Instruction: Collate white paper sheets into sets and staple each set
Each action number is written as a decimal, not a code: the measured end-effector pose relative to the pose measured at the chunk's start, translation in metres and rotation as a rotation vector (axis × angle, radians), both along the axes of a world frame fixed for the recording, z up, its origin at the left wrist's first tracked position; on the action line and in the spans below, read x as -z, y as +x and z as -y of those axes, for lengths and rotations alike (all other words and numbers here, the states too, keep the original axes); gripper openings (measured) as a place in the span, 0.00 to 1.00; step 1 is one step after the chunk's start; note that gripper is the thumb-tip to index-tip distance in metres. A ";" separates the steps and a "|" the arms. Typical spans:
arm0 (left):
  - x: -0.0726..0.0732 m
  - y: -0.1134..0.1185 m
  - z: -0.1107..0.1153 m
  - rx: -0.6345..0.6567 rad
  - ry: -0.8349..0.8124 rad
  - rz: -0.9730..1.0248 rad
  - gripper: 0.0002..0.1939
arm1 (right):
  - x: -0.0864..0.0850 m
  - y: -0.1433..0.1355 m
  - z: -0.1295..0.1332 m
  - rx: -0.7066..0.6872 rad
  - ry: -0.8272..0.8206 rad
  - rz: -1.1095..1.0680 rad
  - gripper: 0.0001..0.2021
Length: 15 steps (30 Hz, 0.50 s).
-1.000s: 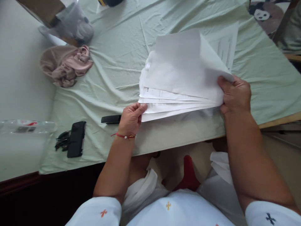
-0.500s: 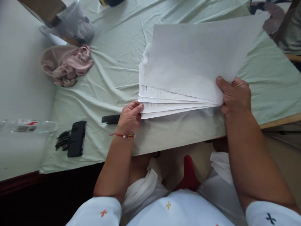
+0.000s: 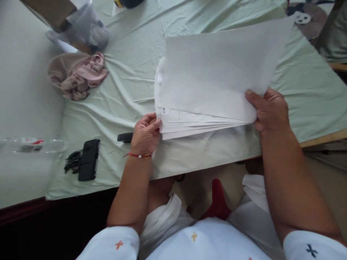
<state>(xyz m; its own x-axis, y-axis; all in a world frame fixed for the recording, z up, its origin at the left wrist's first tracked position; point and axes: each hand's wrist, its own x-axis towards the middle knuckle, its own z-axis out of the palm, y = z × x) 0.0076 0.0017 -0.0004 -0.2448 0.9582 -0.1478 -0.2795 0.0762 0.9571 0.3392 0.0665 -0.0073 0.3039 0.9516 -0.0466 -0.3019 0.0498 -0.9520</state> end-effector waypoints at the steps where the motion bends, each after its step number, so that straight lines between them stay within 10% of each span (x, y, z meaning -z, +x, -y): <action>1: -0.001 -0.002 0.000 -0.007 0.010 0.009 0.16 | -0.001 0.000 0.001 -0.022 0.002 -0.008 0.25; 15: -0.010 -0.004 0.003 -0.032 0.079 -0.073 0.22 | 0.000 -0.004 0.012 -0.349 0.076 0.070 0.19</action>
<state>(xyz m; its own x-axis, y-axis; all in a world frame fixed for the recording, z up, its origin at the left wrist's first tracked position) 0.0035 -0.0018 0.0094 -0.2829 0.9577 -0.0531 -0.2104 -0.0079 0.9776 0.3349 0.0543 -0.0075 -0.0397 0.9985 0.0373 -0.2472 0.0264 -0.9686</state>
